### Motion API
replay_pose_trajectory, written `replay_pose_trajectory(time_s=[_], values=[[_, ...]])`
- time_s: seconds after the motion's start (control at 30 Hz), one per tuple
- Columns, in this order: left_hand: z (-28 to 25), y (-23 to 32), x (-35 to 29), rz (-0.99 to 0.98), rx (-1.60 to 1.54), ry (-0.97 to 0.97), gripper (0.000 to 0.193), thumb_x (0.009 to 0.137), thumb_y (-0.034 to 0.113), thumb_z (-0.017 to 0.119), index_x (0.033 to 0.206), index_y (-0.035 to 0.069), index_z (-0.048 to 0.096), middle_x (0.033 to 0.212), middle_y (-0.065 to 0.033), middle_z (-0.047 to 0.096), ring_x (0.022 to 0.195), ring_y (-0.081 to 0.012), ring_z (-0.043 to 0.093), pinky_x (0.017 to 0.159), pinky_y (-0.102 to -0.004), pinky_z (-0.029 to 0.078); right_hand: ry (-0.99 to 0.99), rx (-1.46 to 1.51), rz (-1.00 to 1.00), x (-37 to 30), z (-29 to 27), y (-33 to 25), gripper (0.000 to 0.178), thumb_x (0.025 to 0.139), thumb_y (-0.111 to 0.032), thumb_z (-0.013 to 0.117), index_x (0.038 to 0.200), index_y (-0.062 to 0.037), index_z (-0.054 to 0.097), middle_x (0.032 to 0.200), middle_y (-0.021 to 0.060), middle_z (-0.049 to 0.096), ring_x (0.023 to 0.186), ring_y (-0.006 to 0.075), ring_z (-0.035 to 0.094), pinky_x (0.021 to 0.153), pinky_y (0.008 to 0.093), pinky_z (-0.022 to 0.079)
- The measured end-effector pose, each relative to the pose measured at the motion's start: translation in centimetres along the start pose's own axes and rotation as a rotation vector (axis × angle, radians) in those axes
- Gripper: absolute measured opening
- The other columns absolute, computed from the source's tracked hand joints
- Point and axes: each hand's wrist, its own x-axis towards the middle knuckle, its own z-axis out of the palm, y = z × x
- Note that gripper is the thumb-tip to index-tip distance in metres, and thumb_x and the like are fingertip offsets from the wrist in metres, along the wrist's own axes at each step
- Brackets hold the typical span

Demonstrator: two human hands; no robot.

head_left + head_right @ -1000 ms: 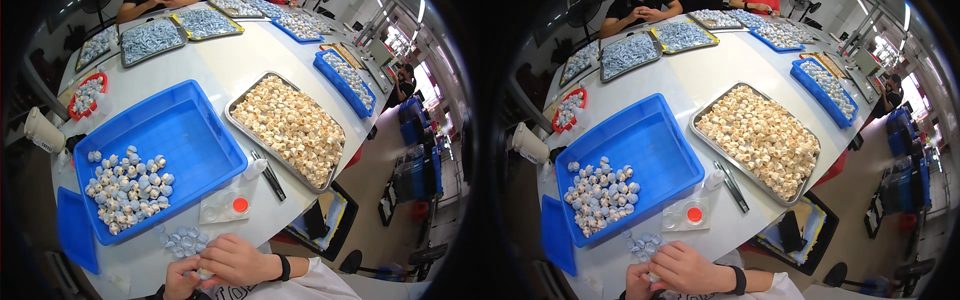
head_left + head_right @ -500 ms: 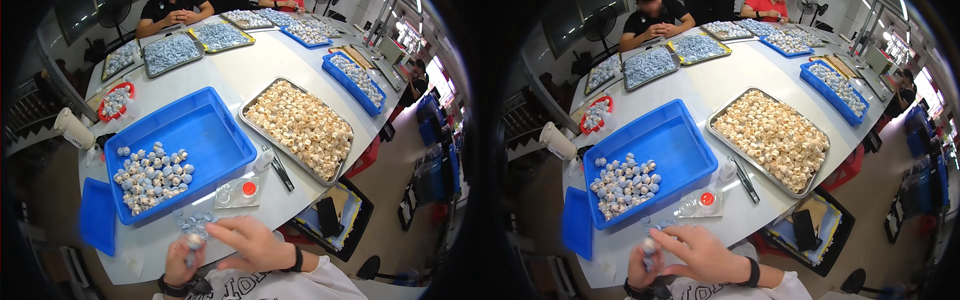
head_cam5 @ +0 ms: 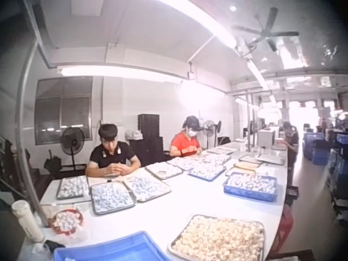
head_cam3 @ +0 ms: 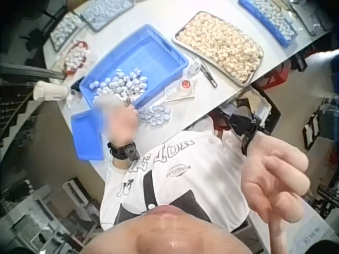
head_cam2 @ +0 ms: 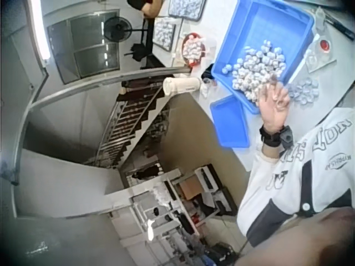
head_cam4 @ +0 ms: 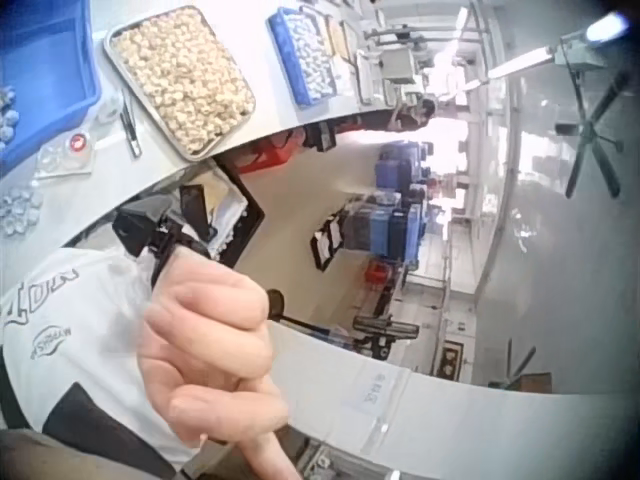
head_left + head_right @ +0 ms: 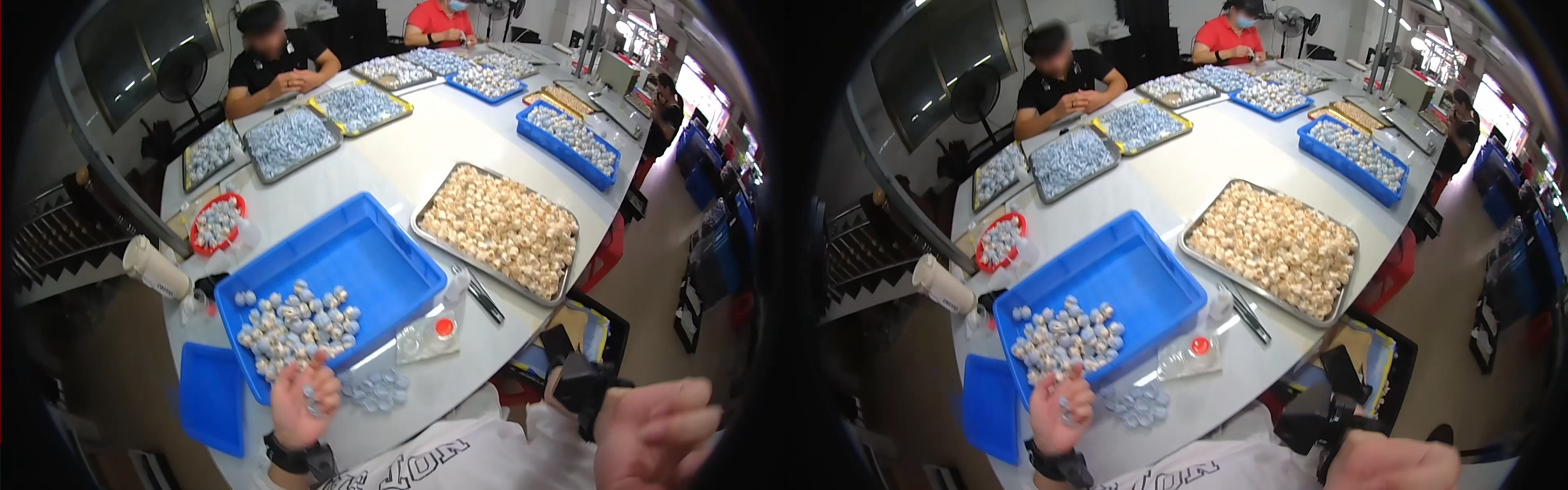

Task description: The person repeatedly picks small beige conical objects from a metal tray and inserts them into light-blue plastic caps held in the left hand. Completed assemblies are placed into a blue bin. The process is continuous and repetitive throughout the clip.

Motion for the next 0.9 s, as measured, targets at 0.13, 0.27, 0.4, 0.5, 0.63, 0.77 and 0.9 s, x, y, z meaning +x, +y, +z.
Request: replay_pose_trajectory(time_s=[0.13,0.27,0.4,0.5,0.63,0.77,0.9], values=[[0.5,0.9,-2.4,0.043,-0.091,0.307,0.024,0.085,0.016,0.047,0.106,0.003,0.048,0.078,-0.0065,0.04,0.065,-0.0162,0.039,0.055,-0.0255,0.036,0.273,-0.126,0.308,-5.4,4.9,-1.8,0.058,0.095,-0.018,0.036,0.143,-0.0296,0.004,0.091,0.0069,0.049,0.052,0.0154,0.04,0.045,0.024,0.033],[-1.9,3.0,-3.0,-0.096,0.051,0.256,0.019,0.091,0.016,0.041,0.108,0.007,0.046,0.084,-0.0057,0.041,0.062,-0.0114,0.042,0.043,-0.0171,0.033,0.124,-0.083,0.579,-10.6,6.4,-4.9,0.043,0.087,-0.028,0.056,0.117,-0.002,0.041,0.072,0.0092,0.055,0.048,0.0158,0.046,0.044,0.0265,0.038],[-1.4,2.5,-2.8,-0.141,0.26,0.089,0.022,0.096,0.028,0.036,0.101,0.009,0.046,0.068,-0.0022,0.042,0.042,-0.007,0.034,0.035,-0.0194,0.025,-0.1,0.163,0.979,-13.6,6.0,-8.1,0.03,0.086,-0.016,0.055,0.109,0.0001,0.047,0.062,0.0113,0.059,0.048,0.0172,0.053,0.043,0.0266,0.041],[-1.1,1.3,-3.3,-0.011,0.361,-0.022,0.022,0.095,0.025,0.039,0.102,0.006,0.047,0.069,-0.0047,0.041,0.043,-0.0082,0.033,0.037,-0.0199,0.024,-0.342,0.334,1.304,-13.4,5.7,-8.7,0.028,0.073,0.008,0.055,0.101,0.004,0.057,0.067,0.0131,0.06,0.057,0.0195,0.058,0.053,0.027,0.046],[1.2,-1.7,-5.2,0.219,0.648,-0.342,0.027,0.09,0.023,0.053,0.098,-0.003,0.046,0.056,-0.0074,0.044,0.043,-0.0091,0.037,0.038,-0.0225,0.025,-0.454,0.386,1.468,-14.8,3.3,-7.7,0.031,0.074,0.008,0.053,0.104,0.0033,0.057,0.07,0.0126,0.061,0.06,0.0165,0.058,0.056,0.0252,0.045],[6.0,-3.1,-6.7,0.338,0.665,-1.078,0.025,0.084,0.002,0.057,0.097,-0.007,0.038,0.053,-0.0131,0.046,0.035,-0.0161,0.038,0.032,-0.0338,0.03,-0.586,0.557,1.259,-15.7,3.2,-3.4,0.025,0.071,0.009,0.059,0.095,0.0019,0.062,0.066,0.01,0.058,0.054,0.0185,0.054,0.049,0.0258,0.04],[11.0,-5.0,-6.3,0.175,0.587,-1.317,0.025,0.08,0.008,0.061,0.102,-0.003,0.058,0.067,-0.0151,0.055,0.044,-0.0188,0.048,0.036,-0.0245,0.034,-0.685,0.379,0.995,-15.1,3.3,0.5,0.023,0.071,0.009,0.055,0.09,0.0006,0.063,0.065,0.0085,0.06,0.056,0.0184,0.058,0.051,0.0254,0.044]])
